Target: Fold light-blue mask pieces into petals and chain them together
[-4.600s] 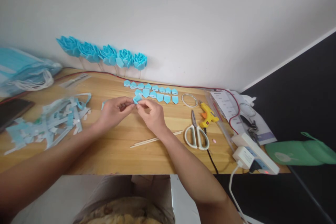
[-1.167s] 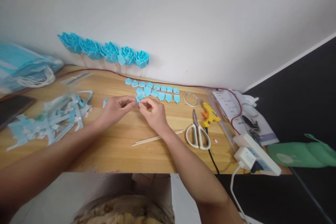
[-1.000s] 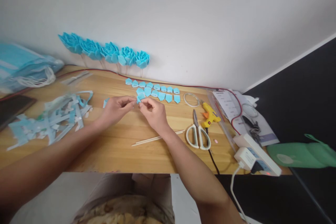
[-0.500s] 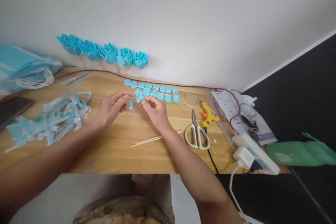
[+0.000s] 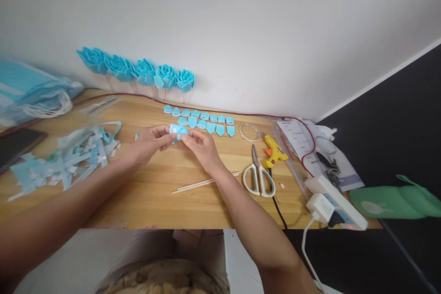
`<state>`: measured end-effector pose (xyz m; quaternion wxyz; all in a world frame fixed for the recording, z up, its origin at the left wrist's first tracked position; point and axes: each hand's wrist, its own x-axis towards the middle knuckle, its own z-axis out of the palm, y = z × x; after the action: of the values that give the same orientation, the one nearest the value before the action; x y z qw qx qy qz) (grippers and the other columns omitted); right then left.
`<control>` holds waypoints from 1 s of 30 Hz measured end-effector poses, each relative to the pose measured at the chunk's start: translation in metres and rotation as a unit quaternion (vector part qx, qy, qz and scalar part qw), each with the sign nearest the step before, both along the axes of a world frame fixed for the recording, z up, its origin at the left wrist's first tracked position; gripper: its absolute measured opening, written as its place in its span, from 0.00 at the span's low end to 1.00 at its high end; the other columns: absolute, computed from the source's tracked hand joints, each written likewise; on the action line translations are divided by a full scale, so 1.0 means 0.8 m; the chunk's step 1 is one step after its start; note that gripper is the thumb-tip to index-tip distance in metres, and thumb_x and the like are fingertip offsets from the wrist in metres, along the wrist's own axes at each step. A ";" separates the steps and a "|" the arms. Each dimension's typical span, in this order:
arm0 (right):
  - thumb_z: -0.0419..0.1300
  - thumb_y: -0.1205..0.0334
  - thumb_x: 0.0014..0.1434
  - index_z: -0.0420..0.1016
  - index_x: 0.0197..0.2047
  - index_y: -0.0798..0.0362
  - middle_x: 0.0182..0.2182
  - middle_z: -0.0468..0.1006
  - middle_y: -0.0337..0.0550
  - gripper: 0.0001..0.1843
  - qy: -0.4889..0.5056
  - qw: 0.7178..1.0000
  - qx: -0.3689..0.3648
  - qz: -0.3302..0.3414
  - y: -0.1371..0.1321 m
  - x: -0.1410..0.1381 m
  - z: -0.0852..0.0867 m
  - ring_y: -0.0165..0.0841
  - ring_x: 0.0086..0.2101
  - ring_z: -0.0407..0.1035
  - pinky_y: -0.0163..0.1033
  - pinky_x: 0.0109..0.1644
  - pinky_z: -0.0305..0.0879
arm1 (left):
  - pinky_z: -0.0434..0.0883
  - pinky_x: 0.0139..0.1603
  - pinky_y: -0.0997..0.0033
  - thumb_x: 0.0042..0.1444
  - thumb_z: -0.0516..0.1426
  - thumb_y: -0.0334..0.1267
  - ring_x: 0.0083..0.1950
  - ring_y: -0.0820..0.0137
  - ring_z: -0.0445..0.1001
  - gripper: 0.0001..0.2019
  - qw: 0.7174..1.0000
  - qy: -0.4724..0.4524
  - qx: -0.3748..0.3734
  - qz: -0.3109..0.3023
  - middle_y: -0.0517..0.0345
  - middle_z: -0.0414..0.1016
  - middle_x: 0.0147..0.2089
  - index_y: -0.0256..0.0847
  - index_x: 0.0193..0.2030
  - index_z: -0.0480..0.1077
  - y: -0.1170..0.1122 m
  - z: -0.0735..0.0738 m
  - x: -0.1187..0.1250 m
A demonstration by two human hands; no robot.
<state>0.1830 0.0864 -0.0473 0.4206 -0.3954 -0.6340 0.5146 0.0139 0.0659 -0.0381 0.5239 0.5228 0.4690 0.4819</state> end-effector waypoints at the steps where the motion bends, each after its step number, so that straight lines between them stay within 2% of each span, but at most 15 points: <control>1: 0.61 0.53 0.54 0.72 0.25 0.53 0.23 0.71 0.37 0.13 -0.015 1.000 0.012 -0.002 0.000 0.000 0.000 0.28 0.27 0.63 0.34 0.32 0.60 | 0.50 0.24 0.75 0.47 0.60 0.45 0.22 0.79 0.52 0.13 1.000 0.009 0.008 0.000 0.67 0.58 0.20 0.38 0.25 0.66 -0.001 0.001 0.000; 5: 0.61 0.56 0.53 0.70 0.24 0.53 0.20 0.64 0.33 0.12 -0.059 0.997 0.045 -0.014 -0.002 -0.001 -0.002 0.25 0.23 0.56 0.33 0.27 0.52 | 0.49 0.24 0.75 0.48 0.59 0.45 0.23 0.79 0.51 0.13 0.999 0.040 0.028 0.002 0.67 0.56 0.21 0.38 0.23 0.64 -0.001 0.001 0.001; 8: 0.60 0.56 0.54 0.71 0.25 0.53 0.20 0.65 0.33 0.11 -0.068 0.996 0.051 -0.014 -0.001 -0.001 -0.004 0.25 0.23 0.55 0.33 0.27 0.52 | 0.50 0.24 0.75 0.48 0.58 0.45 0.23 0.78 0.51 0.12 0.998 0.050 0.034 0.000 0.66 0.57 0.21 0.38 0.24 0.65 -0.001 0.000 0.001; 12: 0.59 0.57 0.54 0.72 0.25 0.53 0.22 0.71 0.35 0.10 -0.061 0.997 0.040 -0.005 0.000 0.001 -0.005 0.27 0.24 0.61 0.34 0.31 0.57 | 0.50 0.24 0.75 0.49 0.57 0.46 0.23 0.77 0.52 0.12 0.997 0.066 0.041 -0.008 0.66 0.58 0.21 0.39 0.25 0.65 0.001 0.000 -0.001; 17: 0.58 0.56 0.56 0.75 0.29 0.52 0.28 0.78 0.38 0.11 -0.033 0.999 0.008 0.030 0.001 0.003 0.000 0.31 0.32 0.70 0.37 0.41 0.65 | 0.51 0.24 0.75 0.49 0.57 0.45 0.23 0.78 0.54 0.12 0.996 0.071 0.046 -0.012 0.65 0.62 0.22 0.38 0.26 0.67 0.004 -0.002 -0.005; 20: 0.58 0.54 0.56 0.76 0.30 0.52 0.30 0.79 0.39 0.11 -0.023 0.999 0.003 0.031 0.002 0.004 0.001 0.31 0.33 0.71 0.37 0.42 0.66 | 0.52 0.24 0.75 0.49 0.57 0.45 0.23 0.78 0.55 0.12 0.997 0.071 0.043 0.003 0.64 0.62 0.22 0.37 0.26 0.67 0.006 -0.004 -0.007; 26: 0.59 0.55 0.56 0.75 0.29 0.53 0.29 0.77 0.39 0.11 -0.034 0.998 0.044 -0.003 0.004 0.004 -0.004 0.29 0.30 0.68 0.35 0.39 0.64 | 0.53 0.23 0.76 0.49 0.59 0.45 0.22 0.78 0.55 0.12 0.996 0.070 0.042 0.027 0.65 0.61 0.22 0.37 0.28 0.68 0.006 -0.003 -0.006; 30: 0.59 0.54 0.57 0.74 0.28 0.53 0.28 0.77 0.39 0.12 -0.030 0.998 0.054 -0.032 0.006 0.004 -0.006 0.28 0.30 0.68 0.34 0.39 0.63 | 0.54 0.23 0.76 0.53 0.58 0.46 0.23 0.77 0.57 0.11 0.992 0.053 0.052 0.100 0.66 0.62 0.23 0.39 0.35 0.68 0.004 -0.001 -0.007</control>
<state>0.1866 0.0908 -0.0522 0.4381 -0.4076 -0.6600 0.4541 0.0087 0.0687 -0.0385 0.4192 0.5247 0.5205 0.5273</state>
